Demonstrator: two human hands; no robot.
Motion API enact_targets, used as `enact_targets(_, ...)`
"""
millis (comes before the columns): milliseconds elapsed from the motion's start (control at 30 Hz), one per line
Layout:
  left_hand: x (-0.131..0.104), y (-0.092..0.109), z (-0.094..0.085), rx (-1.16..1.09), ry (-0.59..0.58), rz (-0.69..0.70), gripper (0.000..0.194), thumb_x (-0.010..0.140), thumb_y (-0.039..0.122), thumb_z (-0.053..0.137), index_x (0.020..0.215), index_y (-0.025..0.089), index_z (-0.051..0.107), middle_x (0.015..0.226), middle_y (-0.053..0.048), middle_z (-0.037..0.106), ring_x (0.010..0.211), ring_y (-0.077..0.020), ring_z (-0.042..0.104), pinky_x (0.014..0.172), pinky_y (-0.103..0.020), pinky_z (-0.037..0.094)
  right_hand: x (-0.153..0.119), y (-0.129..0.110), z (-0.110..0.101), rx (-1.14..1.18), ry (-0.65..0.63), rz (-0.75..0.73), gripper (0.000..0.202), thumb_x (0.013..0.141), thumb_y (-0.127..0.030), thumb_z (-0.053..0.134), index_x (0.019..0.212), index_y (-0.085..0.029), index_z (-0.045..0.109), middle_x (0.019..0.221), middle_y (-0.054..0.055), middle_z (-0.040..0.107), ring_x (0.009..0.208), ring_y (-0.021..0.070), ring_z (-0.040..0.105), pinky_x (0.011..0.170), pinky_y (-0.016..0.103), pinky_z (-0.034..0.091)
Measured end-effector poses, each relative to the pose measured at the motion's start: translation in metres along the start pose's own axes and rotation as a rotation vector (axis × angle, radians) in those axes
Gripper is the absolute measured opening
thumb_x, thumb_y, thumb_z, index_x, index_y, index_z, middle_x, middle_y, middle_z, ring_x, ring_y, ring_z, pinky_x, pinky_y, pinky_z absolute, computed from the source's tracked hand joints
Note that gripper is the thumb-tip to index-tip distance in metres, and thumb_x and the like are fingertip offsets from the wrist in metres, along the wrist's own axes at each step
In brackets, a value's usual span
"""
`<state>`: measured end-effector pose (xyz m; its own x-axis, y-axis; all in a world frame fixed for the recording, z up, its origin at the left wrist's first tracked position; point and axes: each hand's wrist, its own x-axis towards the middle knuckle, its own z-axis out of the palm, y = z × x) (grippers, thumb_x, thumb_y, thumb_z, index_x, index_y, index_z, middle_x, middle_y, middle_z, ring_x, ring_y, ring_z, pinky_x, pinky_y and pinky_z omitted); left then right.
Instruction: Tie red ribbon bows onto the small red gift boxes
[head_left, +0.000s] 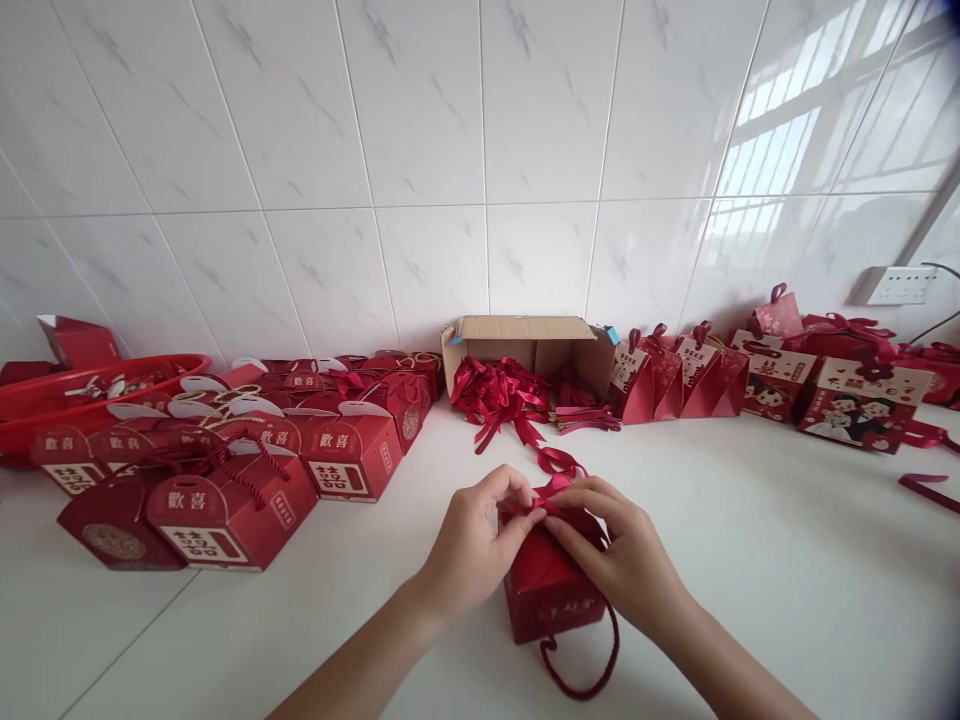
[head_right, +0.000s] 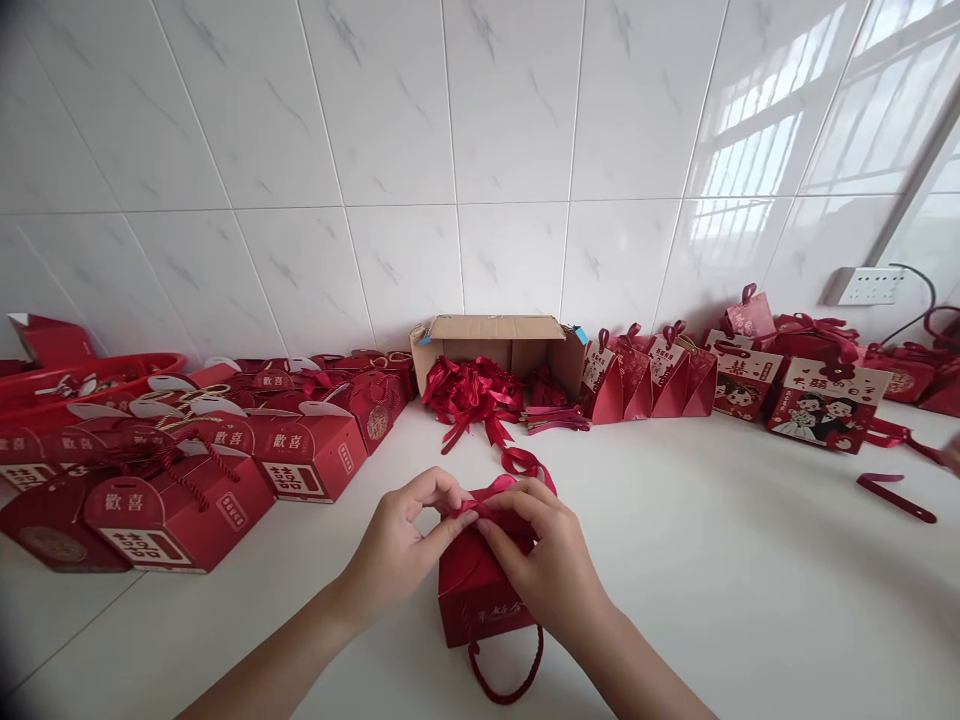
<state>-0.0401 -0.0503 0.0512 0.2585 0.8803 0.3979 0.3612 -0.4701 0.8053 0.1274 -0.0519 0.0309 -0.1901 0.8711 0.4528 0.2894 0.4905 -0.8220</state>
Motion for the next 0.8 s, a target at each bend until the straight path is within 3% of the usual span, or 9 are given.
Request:
enact_targets(167,0.000,-0.003,0.003,0.020,0.051,0.053,0.007,0.083,0.020,0.054,0.077,0.020,0.050,0.073,0.003,0.059,0.070,-0.0099,0.058,0.066,-0.019,0.046,-0.001,0.003,-0.001,-0.026,0.031,0.077,0.021,0.081,-0.038,0.058,0.078,-0.021,0.070,0.109,0.010,0.054,0.099,0.0225,0.057,0.079,0.032,0.050)
enact_targets(333,-0.001,-0.010,0.003,0.007,0.079,0.082,0.005,0.083,0.020,0.055,0.080,0.020,0.050,0.077,0.002,0.062,0.074,-0.0104,0.061,0.070,-0.021,0.049,0.002,0.000,-0.006,0.101,-0.123,0.167,0.028,0.084,-0.044,0.054,0.076,-0.021,0.068,0.130,0.009,0.047,0.123,0.0267,0.042,0.089,0.036,0.046)
enact_targets(467,0.002,-0.020,0.003,-0.014,0.040,0.128,0.006,0.083,0.016,0.052,0.080,0.020,0.051,0.079,0.000,0.064,0.076,-0.0117,0.063,0.072,-0.023,0.051,0.004,0.000,0.000,0.137,-0.244,0.115,0.031,0.086,-0.043,0.051,0.074,-0.020,0.067,0.130,0.007,0.049,0.130,0.0256,0.033,0.105,0.041,0.030)
enact_targets(667,0.007,-0.017,-0.009,0.068,0.128,0.185,0.005,0.081,0.019,0.055,0.079,0.019,0.051,0.081,-0.003,0.061,0.077,-0.0139,0.059,0.074,-0.028,0.050,0.001,-0.002,0.012,0.162,-0.127,0.160,0.032,0.085,-0.046,0.051,0.077,-0.019,0.067,0.124,0.009,0.052,0.124,0.0268,0.040,0.104,0.043,0.031)
enact_targets(800,-0.002,-0.001,-0.022,0.163,-0.076,0.205,0.003,0.078,0.019,0.058,0.077,0.018,0.055,0.075,-0.002,0.058,0.071,-0.0139,0.055,0.069,-0.027,0.048,-0.001,-0.003,0.014,0.115,-0.100,0.140,0.031,0.085,-0.045,0.052,0.078,-0.019,0.067,0.123,0.009,0.052,0.124,0.0264,0.039,0.103,0.043,0.032)
